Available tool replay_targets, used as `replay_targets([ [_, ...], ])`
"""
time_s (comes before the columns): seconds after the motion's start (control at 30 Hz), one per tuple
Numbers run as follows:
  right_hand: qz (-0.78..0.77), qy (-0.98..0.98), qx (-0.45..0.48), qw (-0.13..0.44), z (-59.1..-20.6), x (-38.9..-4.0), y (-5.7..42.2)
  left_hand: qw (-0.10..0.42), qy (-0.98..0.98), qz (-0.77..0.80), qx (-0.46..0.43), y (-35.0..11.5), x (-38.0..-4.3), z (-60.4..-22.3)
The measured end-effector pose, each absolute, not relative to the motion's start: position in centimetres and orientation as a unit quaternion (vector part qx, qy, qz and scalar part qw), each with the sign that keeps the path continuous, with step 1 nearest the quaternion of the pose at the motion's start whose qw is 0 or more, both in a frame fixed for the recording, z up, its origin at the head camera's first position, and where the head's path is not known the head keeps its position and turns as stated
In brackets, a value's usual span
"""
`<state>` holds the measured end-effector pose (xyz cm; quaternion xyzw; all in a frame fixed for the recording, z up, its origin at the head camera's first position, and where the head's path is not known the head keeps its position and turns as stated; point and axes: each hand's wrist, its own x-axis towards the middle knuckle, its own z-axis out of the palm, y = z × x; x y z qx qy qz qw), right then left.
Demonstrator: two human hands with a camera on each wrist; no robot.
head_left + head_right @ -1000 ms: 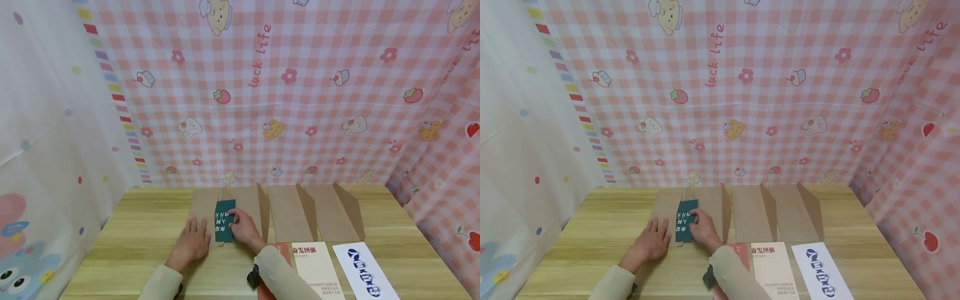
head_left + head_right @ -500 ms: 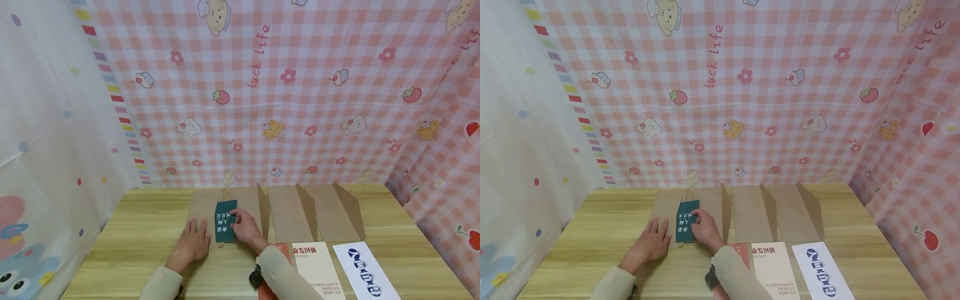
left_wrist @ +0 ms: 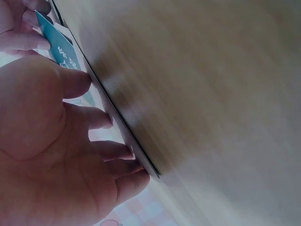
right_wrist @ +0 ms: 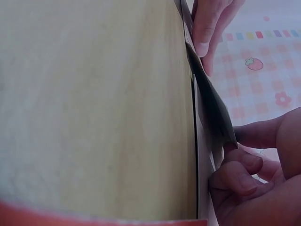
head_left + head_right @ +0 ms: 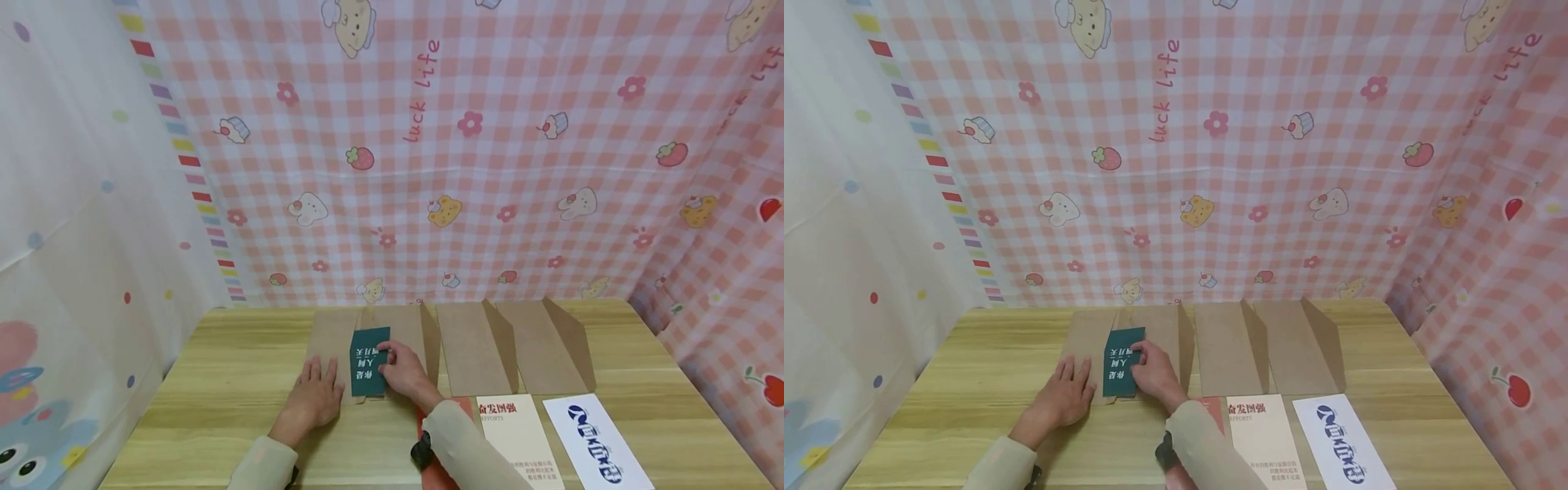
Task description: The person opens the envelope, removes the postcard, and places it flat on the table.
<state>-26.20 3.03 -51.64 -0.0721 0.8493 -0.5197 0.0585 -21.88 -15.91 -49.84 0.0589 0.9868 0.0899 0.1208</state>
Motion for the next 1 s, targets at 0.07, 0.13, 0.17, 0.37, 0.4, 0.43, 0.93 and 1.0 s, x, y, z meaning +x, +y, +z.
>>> replay_targets([
  [0.07, -0.520, 0.849, -0.074, 0.061, -51.6, -26.2, 3.1, 0.119, 0.987, 0.089, 0.059, -15.9, -21.9, -49.9],
  [0.13, -0.519, 0.849, -0.077, 0.063, -51.7, -26.2, 3.3, 0.118, 0.987, 0.089, 0.058, -15.9, -21.9, -49.9],
  [0.17, -0.519, 0.849, -0.078, 0.064, -51.7, -26.2, 3.3, 0.118, 0.987, 0.088, 0.058, -16.0, -21.8, -49.9],
  [0.37, -0.524, 0.845, -0.084, 0.074, -51.7, -26.1, 3.6, 0.122, 0.987, 0.088, 0.057, -16.0, -21.8, -49.9],
  [0.4, -0.525, 0.844, -0.084, 0.075, -51.6, -26.1, 3.7, 0.123, 0.987, 0.088, 0.058, -16.0, -21.8, -49.9],
  [0.43, -0.527, 0.842, -0.082, 0.077, -51.5, -26.0, 3.7, 0.123, 0.987, 0.088, 0.058, -16.0, -21.8, -49.9],
  [0.93, -0.524, 0.843, -0.081, 0.087, -51.0, -26.1, 4.8, 0.117, 0.987, 0.092, 0.062, -16.3, -21.9, -49.9],
  [1.0, -0.526, 0.842, -0.079, 0.089, -50.9, -26.2, 4.9, 0.118, 0.987, 0.093, 0.058, -16.2, -22.0, -49.9],
])
